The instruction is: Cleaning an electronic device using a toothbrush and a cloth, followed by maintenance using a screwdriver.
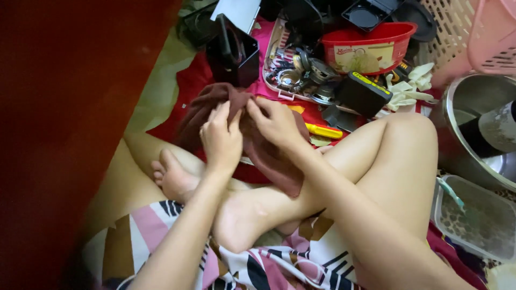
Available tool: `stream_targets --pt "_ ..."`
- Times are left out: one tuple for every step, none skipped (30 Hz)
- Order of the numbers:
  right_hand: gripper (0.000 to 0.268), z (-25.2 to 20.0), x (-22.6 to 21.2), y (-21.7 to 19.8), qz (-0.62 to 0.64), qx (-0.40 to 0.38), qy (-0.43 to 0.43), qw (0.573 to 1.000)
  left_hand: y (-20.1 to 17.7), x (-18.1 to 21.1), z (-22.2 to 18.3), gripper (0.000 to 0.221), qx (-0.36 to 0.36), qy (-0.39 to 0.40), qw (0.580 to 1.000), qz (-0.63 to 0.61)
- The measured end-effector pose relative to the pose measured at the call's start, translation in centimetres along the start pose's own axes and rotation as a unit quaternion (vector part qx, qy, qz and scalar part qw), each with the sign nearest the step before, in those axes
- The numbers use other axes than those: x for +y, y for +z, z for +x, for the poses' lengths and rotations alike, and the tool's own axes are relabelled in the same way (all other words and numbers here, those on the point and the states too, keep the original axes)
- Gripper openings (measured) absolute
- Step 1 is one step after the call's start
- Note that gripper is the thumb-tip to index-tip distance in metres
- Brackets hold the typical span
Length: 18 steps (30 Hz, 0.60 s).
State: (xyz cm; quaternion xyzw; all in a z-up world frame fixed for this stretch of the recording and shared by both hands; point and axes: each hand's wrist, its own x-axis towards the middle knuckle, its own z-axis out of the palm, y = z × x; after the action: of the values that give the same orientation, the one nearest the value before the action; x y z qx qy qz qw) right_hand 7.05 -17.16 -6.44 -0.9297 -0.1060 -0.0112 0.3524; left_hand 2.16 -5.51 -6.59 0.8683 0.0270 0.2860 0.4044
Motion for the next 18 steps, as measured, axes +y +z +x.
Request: stream_targets --pt "0.039 -0.6 -0.5 -0.8 0.075 -0.015 0.008 0.997 -0.3 1.1 -0.2 0.025 -0.003 -0.057 0.996 -0.063" --pt "0.039 -1.5 -0.5 -1.4 0.074 -0.013 0.005 0.997 0.0 2.3 -0.2 0.025 -0.001 -0.055 0.996 -0.064" --pt "0.038 -2.5 -0.4 -2.0 0.157 -0.03 0.029 0.987 0.3 3.5 -0.2 0.038 -0.046 -0.086 0.984 -0.147" --pt "0.046 -3.3 -0.3 -2.7 0.236 -0.046 0.052 0.969 0.7 4.6 -0.2 0.053 -0.09 -0.114 0.962 -0.229" --pt "0.046 -4.2 -1.3 -3.4 0.234 -0.044 0.047 0.97 0.1 5.4 -0.2 0.053 -0.087 -0.11 0.963 -0.232" --pt "0.046 -5.2 -2.1 -4.1 0.38 -0.02 0.071 0.922 -0.3 6.3 -0.4 0.054 -0.151 -0.145 0.936 -0.281" --pt "0.049 -6.2 -2.8 -4.8 0.517 0.004 0.092 0.851 -0.6 7.2 -0.6 0.056 -0.215 -0.179 0.902 -0.328" --pt "0.049 -6.4 -2.7 -5.1 0.518 0.01 0.092 0.851 -1.2 8.0 -0.8 0.056 -0.219 -0.175 0.902 -0.328" --pt "0.047 -6.7 -2.7 -5.4 0.528 0.018 0.074 0.846 -1.7 8.7 -1.1 0.057 -0.314 -0.225 0.836 -0.39" --pt "0.045 -7.0 -2.6 -5.5 0.539 0.023 0.058 0.84 -2.3 9.4 -1.4 0.059 -0.402 -0.275 0.753 -0.442" --pt "0.045 -7.2 -2.5 -5.6 0.54 0.026 0.061 0.839 -3.2 9.1 -1.1 0.059 -0.406 -0.275 0.752 -0.441" --pt "0.042 -7.4 -2.4 -5.8 0.554 0.033 0.035 0.831 -4.1 8.7 -0.8 0.038 -0.365 -0.2 0.846 -0.335" --pt "0.04 -7.7 -2.3 -5.9 0.567 0.041 0.009 0.822 -5.0 8.5 -0.5 0.024 -0.313 -0.118 0.916 -0.221" --pt "0.04 -7.7 -2.3 -6.3 0.568 0.045 0.007 0.822 -4.3 6.5 -0.5 0.024 -0.316 -0.114 0.916 -0.22" --pt "0.037 -7.7 -2.3 -6.7 0.581 0.053 -0.021 0.812 -3.6 4.5 -0.4 0.03 -0.294 -0.059 0.953 -0.031" --pt "0.035 -7.7 -2.3 -7.0 0.591 0.058 -0.051 0.803 -2.9 2.5 -0.4 0.038 -0.257 -0.003 0.954 0.156" --pt "0.035 -7.8 -2.2 -7.3 0.59 0.06 -0.054 0.803 -2.7 2.5 -0.5 0.038 -0.256 0.0 0.954 0.154" --pt "0.032 -7.9 -2.1 -7.5 0.6 0.066 -0.081 0.793 -2.4 2.6 -0.7 0.065 -0.319 0.081 0.918 0.223"
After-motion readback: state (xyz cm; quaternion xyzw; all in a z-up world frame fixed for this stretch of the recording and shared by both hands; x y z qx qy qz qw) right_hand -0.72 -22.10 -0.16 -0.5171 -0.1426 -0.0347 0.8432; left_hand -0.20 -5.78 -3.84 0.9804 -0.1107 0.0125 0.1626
